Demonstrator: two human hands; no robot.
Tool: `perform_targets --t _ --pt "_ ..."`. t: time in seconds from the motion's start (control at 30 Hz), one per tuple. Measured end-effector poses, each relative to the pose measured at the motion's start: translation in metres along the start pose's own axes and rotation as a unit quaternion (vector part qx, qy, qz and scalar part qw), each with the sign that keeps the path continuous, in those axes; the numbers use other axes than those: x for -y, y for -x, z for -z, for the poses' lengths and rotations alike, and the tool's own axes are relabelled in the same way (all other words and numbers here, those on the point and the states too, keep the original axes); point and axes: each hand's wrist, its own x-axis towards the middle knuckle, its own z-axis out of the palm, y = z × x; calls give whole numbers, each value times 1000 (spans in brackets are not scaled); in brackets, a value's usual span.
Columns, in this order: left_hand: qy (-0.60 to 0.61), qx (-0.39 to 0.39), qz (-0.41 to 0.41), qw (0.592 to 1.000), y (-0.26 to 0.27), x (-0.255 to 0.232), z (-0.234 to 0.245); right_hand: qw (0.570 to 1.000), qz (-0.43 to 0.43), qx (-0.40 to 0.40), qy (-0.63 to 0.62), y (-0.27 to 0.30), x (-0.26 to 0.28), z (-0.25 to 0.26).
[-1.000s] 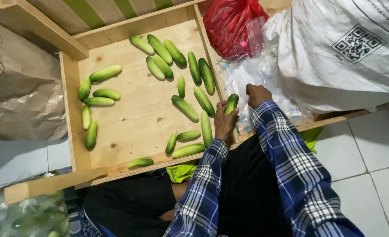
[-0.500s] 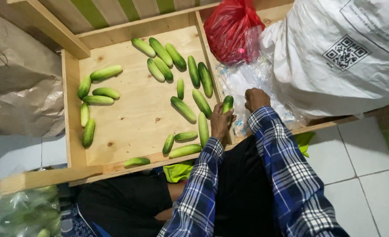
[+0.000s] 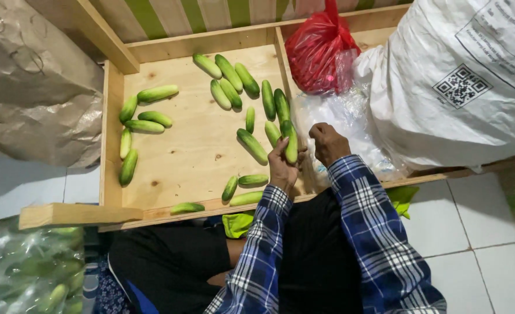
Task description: Bagging individual cucumbers into small plastic bags and placing them into a container
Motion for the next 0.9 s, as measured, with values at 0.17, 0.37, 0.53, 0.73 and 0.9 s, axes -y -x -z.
perform_targets --t 0.17,0.37,0.53,0.73,0.9 --pt "86 9 -9 996 12 -25 29 993 59 -78 -69 7 47 18" --pt "155 13 -40 987 52 -63 33 975 117 -154 -111 10 87 16" --pt "180 1 -59 982 74 -79 42 963 163 -152 -151 15 106 4" --pt "192 -34 -113 974 89 -93 53 948 159 -186 -206 20 136 5" --pt "-72 -30 -280 957 86 -93 63 932 84 -131 -329 21 145 27"
